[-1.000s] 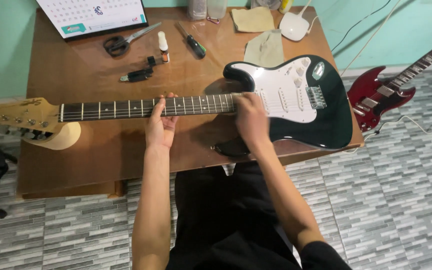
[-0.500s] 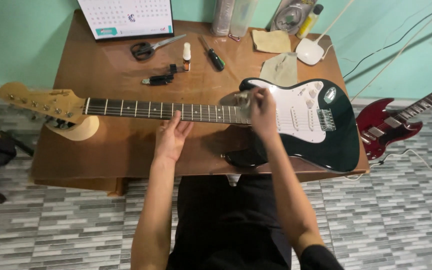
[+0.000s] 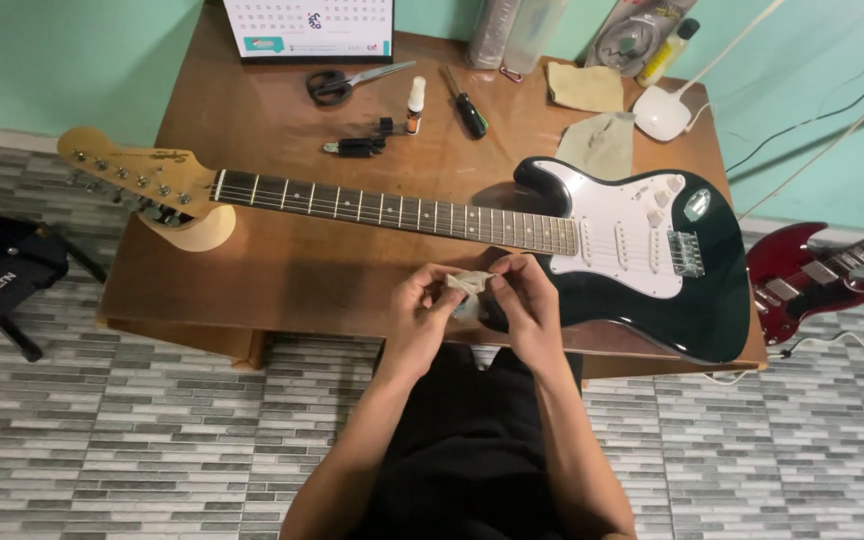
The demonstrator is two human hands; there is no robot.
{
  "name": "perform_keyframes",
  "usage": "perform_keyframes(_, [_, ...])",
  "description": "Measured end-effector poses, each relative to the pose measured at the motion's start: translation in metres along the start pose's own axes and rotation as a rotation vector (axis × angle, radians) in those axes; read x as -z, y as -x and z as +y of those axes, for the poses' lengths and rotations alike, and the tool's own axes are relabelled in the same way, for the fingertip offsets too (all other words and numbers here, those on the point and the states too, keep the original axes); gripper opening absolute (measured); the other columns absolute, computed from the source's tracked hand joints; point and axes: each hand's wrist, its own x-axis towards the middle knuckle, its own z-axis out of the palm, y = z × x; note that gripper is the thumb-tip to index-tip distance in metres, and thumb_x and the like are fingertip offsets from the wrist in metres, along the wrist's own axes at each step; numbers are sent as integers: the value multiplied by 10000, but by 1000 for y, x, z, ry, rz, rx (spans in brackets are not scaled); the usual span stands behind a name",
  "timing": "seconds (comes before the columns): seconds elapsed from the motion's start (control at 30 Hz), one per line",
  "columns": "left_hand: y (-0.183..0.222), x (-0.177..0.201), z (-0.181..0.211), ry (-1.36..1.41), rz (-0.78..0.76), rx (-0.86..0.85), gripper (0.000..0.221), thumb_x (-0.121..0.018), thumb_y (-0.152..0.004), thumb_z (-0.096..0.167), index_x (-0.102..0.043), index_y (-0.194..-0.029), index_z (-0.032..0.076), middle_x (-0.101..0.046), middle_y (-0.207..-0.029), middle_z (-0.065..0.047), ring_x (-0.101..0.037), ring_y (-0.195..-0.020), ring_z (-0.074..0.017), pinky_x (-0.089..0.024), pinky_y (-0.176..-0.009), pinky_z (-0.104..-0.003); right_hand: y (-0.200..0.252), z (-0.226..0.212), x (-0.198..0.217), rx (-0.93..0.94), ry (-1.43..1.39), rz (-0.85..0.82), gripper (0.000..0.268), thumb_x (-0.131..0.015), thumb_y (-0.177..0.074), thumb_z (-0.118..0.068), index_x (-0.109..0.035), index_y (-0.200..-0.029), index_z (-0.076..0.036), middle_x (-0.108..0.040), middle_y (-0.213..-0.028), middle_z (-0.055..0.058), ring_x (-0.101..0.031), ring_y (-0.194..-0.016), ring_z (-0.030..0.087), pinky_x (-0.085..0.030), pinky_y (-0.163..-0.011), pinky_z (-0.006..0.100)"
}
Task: Performing a final inspection on an electric guitar by cleaning the body and neck with a cloth and tuning the strings.
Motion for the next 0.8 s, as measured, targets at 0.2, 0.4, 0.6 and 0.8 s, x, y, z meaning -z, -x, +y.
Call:
perform_keyframes(0.2, [12,-3,-10,-203,8,-45,152,-833,-824,133,-746,-938,80,-660,-772,-39,-604,-797,-139,-542,-732,-311,8,-10,-20,-88,-93,-72,228,-800,-861,-78,-751,-1048,44,-657,-938,137,-562,-822,154,-475,-733,300])
perform_keyframes(0.4, [18,21,-6,-173,-85,29,224,-903,-805,220,-735,-806,72,-636,-684,-13,-563,-719,-90,-510,-625,-244,13,10,-15,-329,-158,216,492,-658,-1050,-279,-570,-603,-93,-454,-538,-31,-449,-523,39,-470,-491,205])
perform_keyframes(0.6, [31,13,22,-123,-33,-11,245,-688,-1010,290,-716,-893,76,-630,-740,-35,-577,-733,-120,-536,-643,-285,23,7,-28,-300,-459,-8,343,-867,-729,62,-726,-1041,32,-736,-914,111,-705,-863,180,-592,-822,369])
perform_keyframes(0.8, [37,16,21,-185,-170,-89,215,-697,-994,248,-765,-923,56,-712,-829,-84,-659,-757,-123,-595,-678,-321,22,-17,-40,-263,-519,193,197,-825,-761,111,-656,-826,33,-664,-774,84,-672,-762,164,-553,-726,301])
